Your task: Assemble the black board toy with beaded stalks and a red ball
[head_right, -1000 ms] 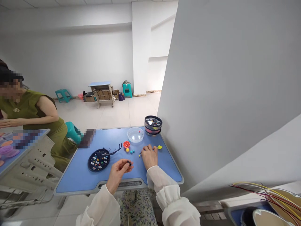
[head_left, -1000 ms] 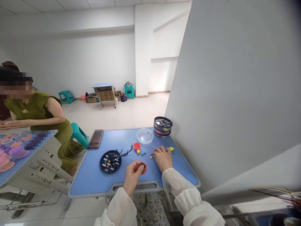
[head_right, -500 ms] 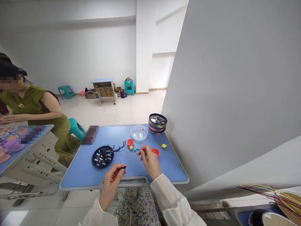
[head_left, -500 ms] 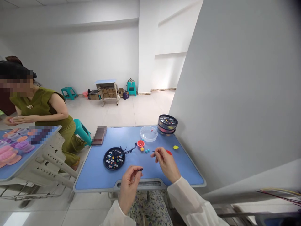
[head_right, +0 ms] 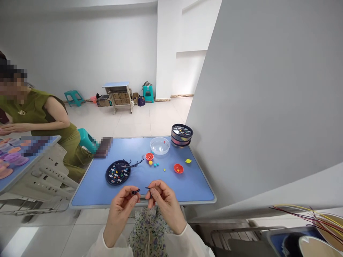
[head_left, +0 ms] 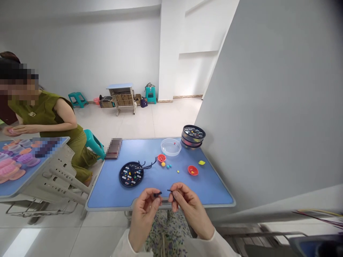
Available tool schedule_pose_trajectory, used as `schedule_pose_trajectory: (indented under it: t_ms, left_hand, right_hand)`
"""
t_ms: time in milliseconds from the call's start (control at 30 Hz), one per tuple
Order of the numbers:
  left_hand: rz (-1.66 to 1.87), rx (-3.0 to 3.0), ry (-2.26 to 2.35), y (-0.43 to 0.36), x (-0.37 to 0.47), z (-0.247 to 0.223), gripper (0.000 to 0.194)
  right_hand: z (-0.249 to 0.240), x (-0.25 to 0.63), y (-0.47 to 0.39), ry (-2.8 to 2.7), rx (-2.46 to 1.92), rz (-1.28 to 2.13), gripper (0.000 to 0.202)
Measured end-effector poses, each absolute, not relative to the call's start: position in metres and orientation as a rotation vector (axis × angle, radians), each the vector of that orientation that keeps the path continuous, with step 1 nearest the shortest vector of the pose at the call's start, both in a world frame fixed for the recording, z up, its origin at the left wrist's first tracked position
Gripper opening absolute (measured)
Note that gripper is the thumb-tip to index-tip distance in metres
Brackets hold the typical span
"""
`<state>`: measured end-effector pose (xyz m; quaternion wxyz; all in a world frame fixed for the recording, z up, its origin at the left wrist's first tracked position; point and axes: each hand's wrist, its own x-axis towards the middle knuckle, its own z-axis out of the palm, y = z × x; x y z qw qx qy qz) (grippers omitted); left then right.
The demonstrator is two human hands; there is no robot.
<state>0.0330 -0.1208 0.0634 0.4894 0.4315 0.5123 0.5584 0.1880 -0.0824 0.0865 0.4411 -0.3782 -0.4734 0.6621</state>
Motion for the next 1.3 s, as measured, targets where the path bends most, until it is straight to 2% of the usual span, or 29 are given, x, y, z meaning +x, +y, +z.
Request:
schedule_pose_trajectory:
  t_ms: [300,633,800,933,1300]
  left_hand:
    - [1.406,0.998,1.108,-0.127,0.038,0.072,0.023]
    - [1.451,0.701,1.056,-0.135,0.039,0.043,0.03]
    - [1.419,0.749,1.011,-0.139,0.041,0.048,0.029]
    - [1.421,0.843,1.071,-0.14,0.04,0.052,0.03]
    - [1.393,0.976,1.243,-0.145,0.036,0.058,0.023]
  right_hand:
    - [0.083,0.187,-0.094,-1.122,-0.853,1.72,0.028]
    - [0.076,0.182,-0.116,-1.087,-0.889,1.794,0.034]
    - [0.072,0.176,-0.116,-1.167,-0.927,1.482,0.021]
    - [0.066,0.177,-0.113,-1.207,-0.958,1.2,0.021]
    - [0.07,0.175,-0.117,-1.198,-1.034,1.116,0.027]
